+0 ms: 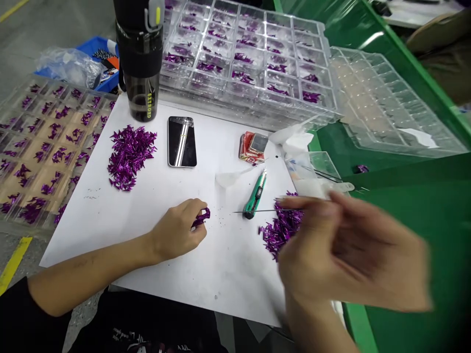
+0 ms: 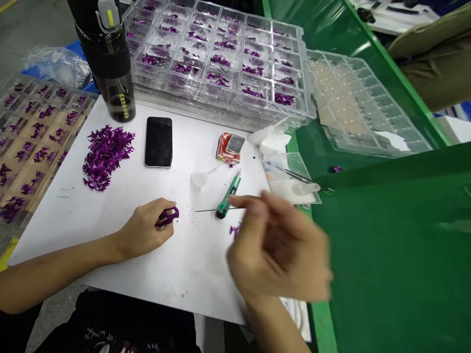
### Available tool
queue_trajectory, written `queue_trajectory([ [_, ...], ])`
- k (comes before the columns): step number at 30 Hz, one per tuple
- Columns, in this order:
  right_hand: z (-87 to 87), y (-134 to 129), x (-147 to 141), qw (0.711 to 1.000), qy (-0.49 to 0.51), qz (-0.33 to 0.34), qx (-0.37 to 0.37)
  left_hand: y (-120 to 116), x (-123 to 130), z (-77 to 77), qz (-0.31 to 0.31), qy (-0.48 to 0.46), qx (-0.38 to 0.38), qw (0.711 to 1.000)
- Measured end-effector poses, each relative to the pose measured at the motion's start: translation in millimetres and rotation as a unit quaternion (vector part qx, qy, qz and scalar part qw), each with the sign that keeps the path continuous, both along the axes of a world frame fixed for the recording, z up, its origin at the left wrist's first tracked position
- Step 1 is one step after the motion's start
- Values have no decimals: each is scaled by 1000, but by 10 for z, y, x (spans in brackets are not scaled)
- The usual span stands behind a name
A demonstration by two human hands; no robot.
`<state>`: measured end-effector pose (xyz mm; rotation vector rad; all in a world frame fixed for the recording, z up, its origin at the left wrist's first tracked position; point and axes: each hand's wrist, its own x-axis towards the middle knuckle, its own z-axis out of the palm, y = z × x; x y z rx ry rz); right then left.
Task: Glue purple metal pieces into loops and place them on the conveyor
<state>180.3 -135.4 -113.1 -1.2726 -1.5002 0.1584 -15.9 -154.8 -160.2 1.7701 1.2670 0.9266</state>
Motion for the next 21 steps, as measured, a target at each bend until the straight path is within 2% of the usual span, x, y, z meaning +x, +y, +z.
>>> queue_trajectory([
  [3, -150, -83, -340, 998, 16, -16, 53, 9, 1, 6, -1, 0, -2, 1000],
  [5, -239, -87, -382, 999, 10, 15, 33, 15, 2, 4, -1, -2, -2, 1000],
  [8, -307, -74, -327, 999, -12, 27, 18, 18, 6, -2, 4, -8, 1, 1000],
  [14, -293, -88, -312, 1000, -7, 8, 6, 21, 5, 10, 7, -10, -24, 1000],
  [18, -251, -90, -381, 999, 24, -28, 9, 61, -18, 81, 14, -79, -114, 990],
  [21, -232, -89, -424, 999, 44, -15, 18, 92, -32, 140, 19, -115, -175, 978],
])
